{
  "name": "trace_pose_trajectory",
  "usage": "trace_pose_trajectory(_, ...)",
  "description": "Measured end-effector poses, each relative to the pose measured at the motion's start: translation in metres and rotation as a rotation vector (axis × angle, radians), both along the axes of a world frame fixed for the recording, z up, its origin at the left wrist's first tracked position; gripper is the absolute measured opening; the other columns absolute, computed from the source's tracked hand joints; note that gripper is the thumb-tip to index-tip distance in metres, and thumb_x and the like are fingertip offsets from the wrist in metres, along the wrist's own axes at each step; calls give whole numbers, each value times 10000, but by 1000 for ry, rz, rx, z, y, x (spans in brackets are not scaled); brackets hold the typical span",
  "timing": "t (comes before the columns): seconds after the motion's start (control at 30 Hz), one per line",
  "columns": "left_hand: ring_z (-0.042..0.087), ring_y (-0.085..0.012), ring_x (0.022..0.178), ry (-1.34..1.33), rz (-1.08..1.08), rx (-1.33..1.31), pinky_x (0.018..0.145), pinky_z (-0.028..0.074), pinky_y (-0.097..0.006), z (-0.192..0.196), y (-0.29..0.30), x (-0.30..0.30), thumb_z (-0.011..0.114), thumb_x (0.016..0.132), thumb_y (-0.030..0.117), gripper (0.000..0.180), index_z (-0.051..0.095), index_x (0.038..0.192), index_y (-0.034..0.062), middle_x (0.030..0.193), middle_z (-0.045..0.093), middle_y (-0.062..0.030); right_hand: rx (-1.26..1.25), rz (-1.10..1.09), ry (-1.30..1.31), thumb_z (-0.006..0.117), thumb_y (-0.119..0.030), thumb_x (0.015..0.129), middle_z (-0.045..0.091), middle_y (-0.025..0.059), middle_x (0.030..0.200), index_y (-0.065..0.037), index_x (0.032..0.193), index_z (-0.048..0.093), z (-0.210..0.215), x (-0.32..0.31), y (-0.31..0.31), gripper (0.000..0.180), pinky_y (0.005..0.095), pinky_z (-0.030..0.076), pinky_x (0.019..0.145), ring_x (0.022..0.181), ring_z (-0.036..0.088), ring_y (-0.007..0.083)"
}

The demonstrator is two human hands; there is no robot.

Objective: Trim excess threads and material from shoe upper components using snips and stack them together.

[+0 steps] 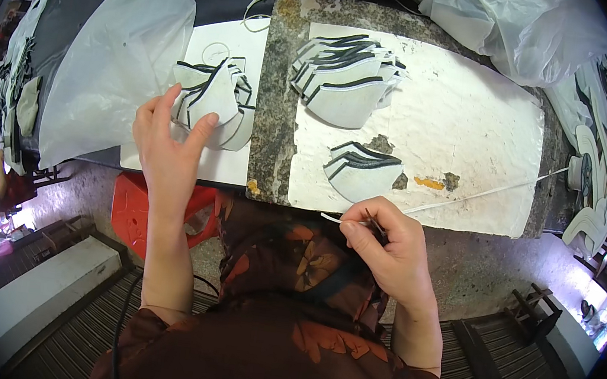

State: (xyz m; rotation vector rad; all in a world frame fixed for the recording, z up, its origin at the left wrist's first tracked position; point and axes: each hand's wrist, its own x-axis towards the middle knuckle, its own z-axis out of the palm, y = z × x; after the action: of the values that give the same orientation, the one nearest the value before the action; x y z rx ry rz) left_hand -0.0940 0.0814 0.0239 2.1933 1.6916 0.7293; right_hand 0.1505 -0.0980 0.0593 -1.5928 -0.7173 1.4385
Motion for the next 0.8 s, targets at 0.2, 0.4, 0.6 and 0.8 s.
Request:
trace_pose_trajectory(0.2, 519, -360, 1168, 68, 43, -7, 1031, 411, -457, -15, 4, -12, 842, 797, 312, 607, 631, 1292, 30, 1233, 570, -169, -12, 21, -25, 689, -47, 965, 639, -12, 839, 5, 968, 653, -2, -1, 5, 63, 215, 464, 693, 757, 555, 45)
trace_pose_trajectory(0.4, 556, -297, 1104, -148, 61, -98, 983, 441, -402, -10, 6, -7, 851, 775, 163, 475, 600, 1156, 33, 1130, 611, -127, 9, 37, -61, 687, -53, 966, 633, -14, 847, 3, 972, 656, -8, 0, 2, 65, 219, 468, 709, 770, 549, 48)
trace_pose_trajectory(0.6, 598, -125, 972, -801, 106, -455, 887, 471, -258, -10, 18, -33, 787, 867, 25, 389, 530, 1158, 51, 1112, 653, -73, 17, 43, -53, 681, -57, 972, 631, -10, 861, 2, 977, 653, -9, -1, 2, 66, 220, 469, 714, 777, 551, 51)
trace_pose_trajectory(0.8, 620, -132, 991, -1133, 23, -578, 889, 509, -274, 4, 23, -54, 725, 894, -51, 429, 528, 1260, 51, 1146, 661, -82, 9, 38, -36, 683, -64, 975, 632, -15, 854, -1, 979, 650, -9, 1, 2, 72, 218, 467, 704, 768, 552, 49)
